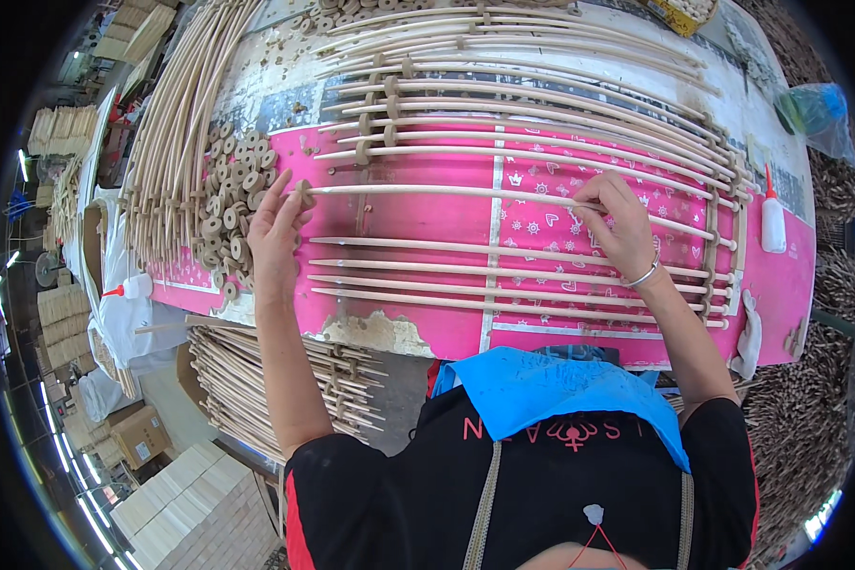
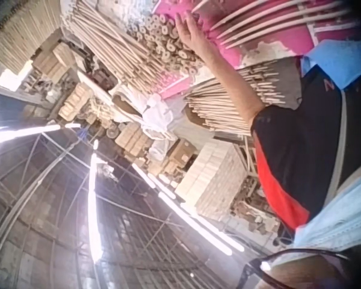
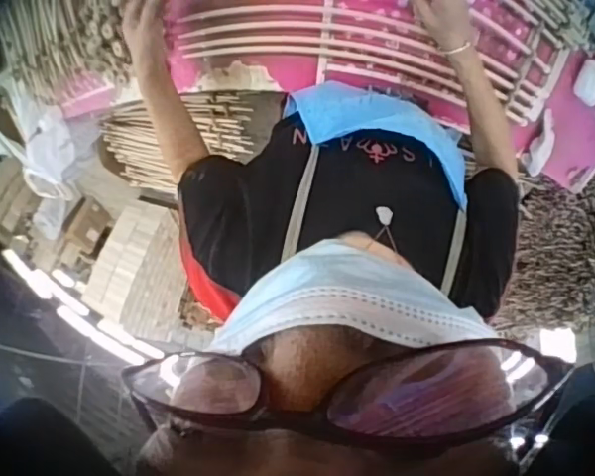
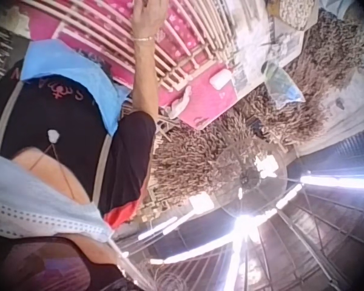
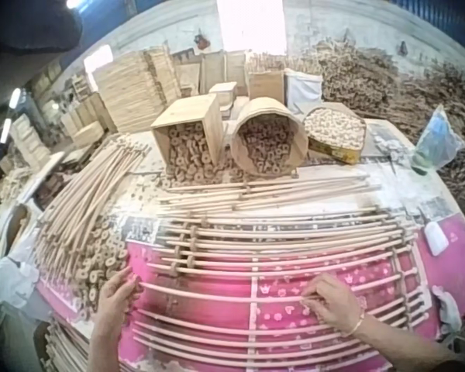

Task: Assembling a wooden rack by gluing wooden dowels into circular wooden connectors.

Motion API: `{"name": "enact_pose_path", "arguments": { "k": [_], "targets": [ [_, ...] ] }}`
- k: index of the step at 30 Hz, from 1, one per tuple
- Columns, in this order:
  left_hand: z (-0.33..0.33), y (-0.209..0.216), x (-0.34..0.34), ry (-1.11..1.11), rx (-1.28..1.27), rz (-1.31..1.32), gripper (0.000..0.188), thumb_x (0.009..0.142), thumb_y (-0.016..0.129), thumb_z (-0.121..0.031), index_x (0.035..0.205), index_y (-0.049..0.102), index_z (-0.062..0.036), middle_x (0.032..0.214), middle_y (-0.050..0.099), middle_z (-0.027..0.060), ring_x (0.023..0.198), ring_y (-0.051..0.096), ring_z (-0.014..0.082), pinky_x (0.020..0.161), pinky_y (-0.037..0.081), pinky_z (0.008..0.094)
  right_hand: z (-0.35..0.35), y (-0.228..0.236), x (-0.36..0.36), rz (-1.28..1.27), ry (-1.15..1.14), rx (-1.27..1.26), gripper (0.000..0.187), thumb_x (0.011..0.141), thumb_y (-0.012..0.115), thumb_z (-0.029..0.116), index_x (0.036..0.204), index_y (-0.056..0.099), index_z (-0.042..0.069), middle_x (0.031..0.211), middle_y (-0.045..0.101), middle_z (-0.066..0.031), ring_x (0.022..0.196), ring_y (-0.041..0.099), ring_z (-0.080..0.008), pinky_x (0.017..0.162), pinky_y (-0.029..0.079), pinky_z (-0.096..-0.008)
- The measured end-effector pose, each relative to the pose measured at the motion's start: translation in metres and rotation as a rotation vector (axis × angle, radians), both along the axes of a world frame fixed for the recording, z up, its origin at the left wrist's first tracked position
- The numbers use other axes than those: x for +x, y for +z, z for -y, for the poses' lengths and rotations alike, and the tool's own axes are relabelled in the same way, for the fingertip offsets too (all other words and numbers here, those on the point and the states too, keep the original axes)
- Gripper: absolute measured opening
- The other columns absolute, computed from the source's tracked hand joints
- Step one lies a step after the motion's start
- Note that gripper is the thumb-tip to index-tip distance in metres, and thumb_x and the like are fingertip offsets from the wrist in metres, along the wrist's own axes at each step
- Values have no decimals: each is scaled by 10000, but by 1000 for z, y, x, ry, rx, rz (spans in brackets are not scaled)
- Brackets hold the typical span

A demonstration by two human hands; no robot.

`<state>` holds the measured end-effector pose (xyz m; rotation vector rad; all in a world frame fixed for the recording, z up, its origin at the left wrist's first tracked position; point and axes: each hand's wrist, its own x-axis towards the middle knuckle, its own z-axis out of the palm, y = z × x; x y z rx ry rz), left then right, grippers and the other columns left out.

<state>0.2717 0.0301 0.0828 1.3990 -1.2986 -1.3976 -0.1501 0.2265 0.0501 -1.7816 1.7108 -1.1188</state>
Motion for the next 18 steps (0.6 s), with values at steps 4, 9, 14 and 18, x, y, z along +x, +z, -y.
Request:
{"name": "enact_pose_path", "arguments": {
  "k": [4,9,14,18],
  "targets": [
    [-8,-1,-22,25,-20,-46,675,1035,683,-168,1621,367,-58,1074,749,26,944,692,81,748,519,202,3,-1,3,-26,9,-34,160,900,724,-50,1043,655,-24,1005,611,-107,864,683,-192,731,590,-290],
    [-9,-8,-29,9,-49,-58,770,1022,701,-154,1658,276,-76,1105,743,49,958,699,111,814,544,235,6,5,-1,-183,-38,-60,141,904,730,2,1036,684,-3,971,653,-106,859,687,-238,748,576,-320],
    [-3,-23,-36,-65,-93,-29,773,1017,706,-158,1661,285,-85,1293,677,91,1075,680,148,877,557,282,10,2,-5,-294,-120,-54,181,939,717,149,1096,736,60,1028,705,-107,942,695,-292,803,560,-392],
    [-11,-12,-36,-58,-100,26,747,1045,645,-127,1676,247,-91,1188,683,87,1068,665,160,979,544,314,16,-10,-1,-223,-72,44,158,930,732,216,1030,712,95,989,682,-82,957,676,-283,796,542,-410]
  ]
}}
